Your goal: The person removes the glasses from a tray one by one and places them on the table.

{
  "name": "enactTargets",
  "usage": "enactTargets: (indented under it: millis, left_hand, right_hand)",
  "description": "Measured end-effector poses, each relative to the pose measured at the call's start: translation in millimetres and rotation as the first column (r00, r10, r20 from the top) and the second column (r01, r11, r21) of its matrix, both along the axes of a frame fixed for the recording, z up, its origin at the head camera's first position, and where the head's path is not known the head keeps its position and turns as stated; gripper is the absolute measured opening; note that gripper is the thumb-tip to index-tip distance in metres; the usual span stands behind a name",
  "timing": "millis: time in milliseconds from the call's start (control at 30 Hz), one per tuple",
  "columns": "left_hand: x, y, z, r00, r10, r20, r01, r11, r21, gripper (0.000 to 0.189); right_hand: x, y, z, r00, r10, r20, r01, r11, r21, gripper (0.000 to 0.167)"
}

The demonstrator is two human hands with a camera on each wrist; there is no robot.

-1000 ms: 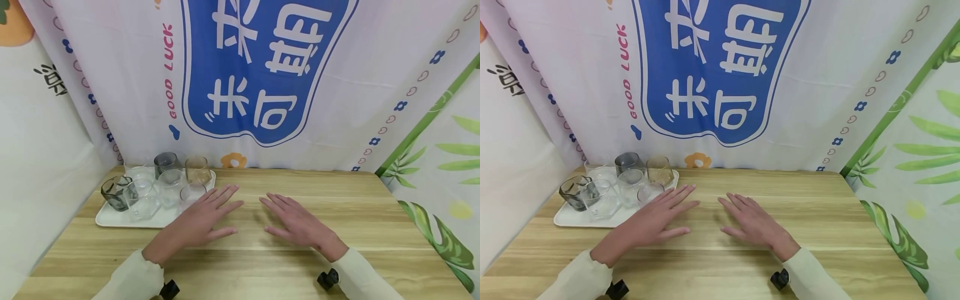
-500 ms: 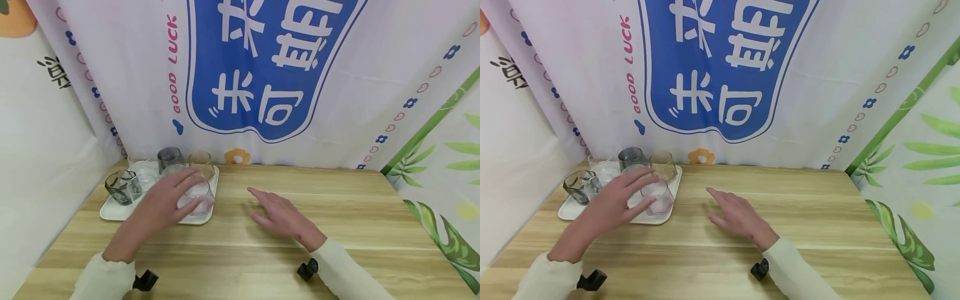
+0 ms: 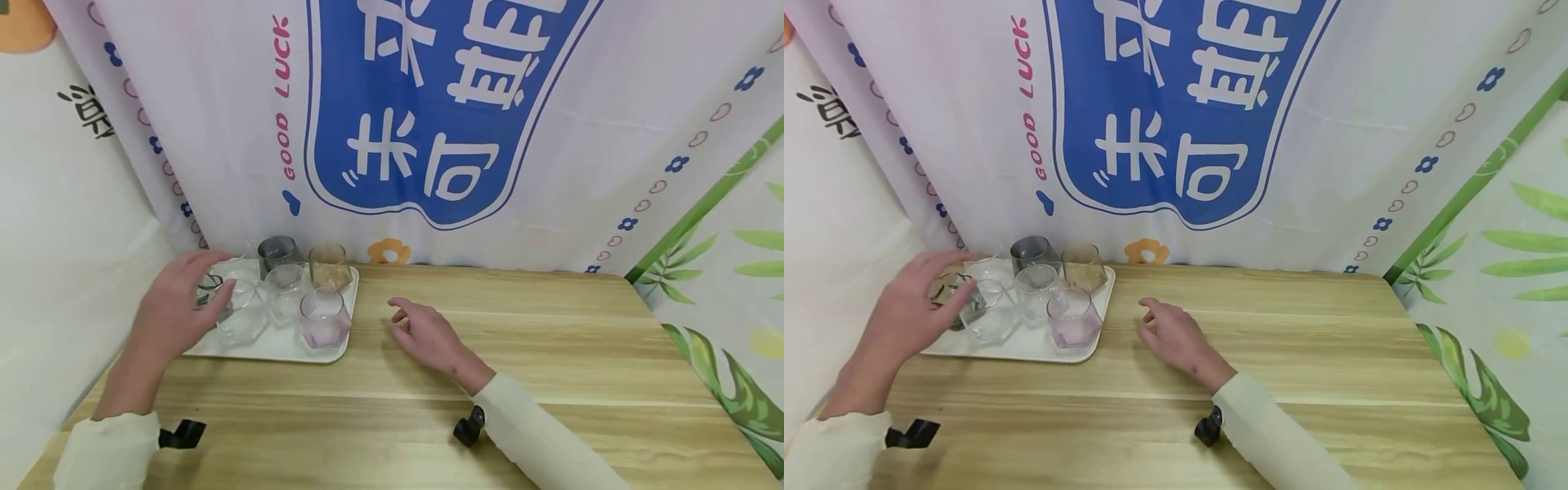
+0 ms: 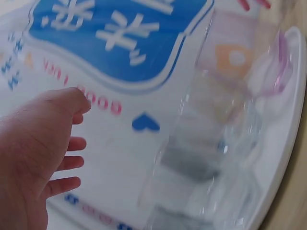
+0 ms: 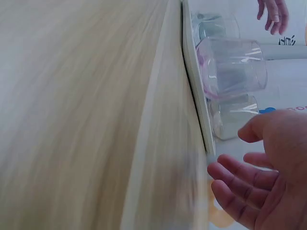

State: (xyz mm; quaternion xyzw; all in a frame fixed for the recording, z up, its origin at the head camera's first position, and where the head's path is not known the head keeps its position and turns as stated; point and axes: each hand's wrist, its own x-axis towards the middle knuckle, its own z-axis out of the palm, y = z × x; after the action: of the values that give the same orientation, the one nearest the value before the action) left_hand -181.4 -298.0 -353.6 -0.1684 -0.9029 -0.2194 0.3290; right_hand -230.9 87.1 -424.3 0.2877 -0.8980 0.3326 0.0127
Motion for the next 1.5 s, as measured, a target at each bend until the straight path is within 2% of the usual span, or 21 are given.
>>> enactTargets:
  millis: [133,233,400,467,533,667,767,933,1033,1100,1200,1267,1367,1500]
  left_hand:
    - [-0.3,-24.6,-6.9,0.995,0.088,0.050,-0.093,0.988,0.119,0.035]
    - [0.5,-41.0,-12.5,0.977,0.165,0.136,-0.191,0.959,0.209,0.034]
    - [0.4,-64.9,-23.5,0.924,0.258,0.281,-0.340,0.891,0.301,0.037]
    - [0.0,-72.4,-28.3,0.901,0.274,0.337,-0.379,0.875,0.302,0.039]
    - [-0.3,-79.0,-33.2,0.877,0.279,0.391,-0.404,0.869,0.286,0.041]
    - [-3.1,-90.8,-42.0,0.836,0.249,0.489,-0.407,0.879,0.248,0.043]
    - [-6.9,-97.3,-49.2,0.800,0.186,0.571,-0.394,0.879,0.267,0.044]
    - [-11.9,-104.7,-63.6,0.740,0.045,0.671,-0.382,0.850,0.364,0.046]
    - [-14.3,-108.5,-69.6,0.715,-0.026,0.699,-0.373,0.830,0.413,0.048]
    - [-16.1,-110.3,-71.9,0.707,-0.056,0.705,-0.369,0.822,0.435,0.048]
    - [-18.6,-113.1,-73.7,0.708,-0.070,0.702,-0.358,0.822,0.443,0.049]
    - [-19.5,-115.2,-74.2,0.714,-0.051,0.699,-0.357,0.831,0.426,0.048]
    - [-20.0,-118.2,-74.8,0.711,-0.018,0.703,-0.365,0.845,0.391,0.048]
    - [-21.7,-120.7,-75.8,0.692,0.010,0.721,-0.374,0.860,0.348,0.046]
  right_hand:
    - [-6.8,-10.2,-1.7,0.997,-0.034,0.068,0.037,0.998,-0.050,0.037]
    - [-11.5,-17.1,-1.7,0.987,-0.041,0.152,0.057,0.993,-0.100,0.035]
    - [-17.0,-28.8,-1.0,0.970,-0.050,0.239,0.087,0.986,-0.145,0.032]
    - [-18.0,-33.9,-2.3,0.959,-0.038,0.281,0.090,0.981,-0.173,0.031]
    - [-19.1,-39.3,-5.1,0.944,-0.027,0.328,0.097,0.975,-0.200,0.032]
    - [-22.1,-49.9,-10.5,0.915,-0.019,0.404,0.127,0.961,-0.244,0.034]
    - [-25.3,-56.6,-12.3,0.903,-0.022,0.430,0.154,0.949,-0.274,0.034]
    - [-30.5,-63.9,-16.3,0.887,-0.031,0.461,0.187,0.937,-0.296,0.032]
    - [-33.5,-66.4,-19.8,0.880,-0.037,0.474,0.201,0.932,-0.300,0.031]
    - [-35.1,-67.5,-21.5,0.879,-0.043,0.476,0.208,0.931,-0.300,0.031]
    - [-37.0,-69.3,-22.8,0.885,-0.054,0.463,0.206,0.936,-0.286,0.030]
    - [-38.2,-70.8,-22.9,0.892,-0.053,0.450,0.197,0.940,-0.280,0.030]
    - [-39.4,-73.3,-22.6,0.898,-0.052,0.438,0.186,0.945,-0.270,0.031]
    - [-40.4,-75.2,-21.8,0.899,-0.066,0.433,0.193,0.947,-0.257,0.032]
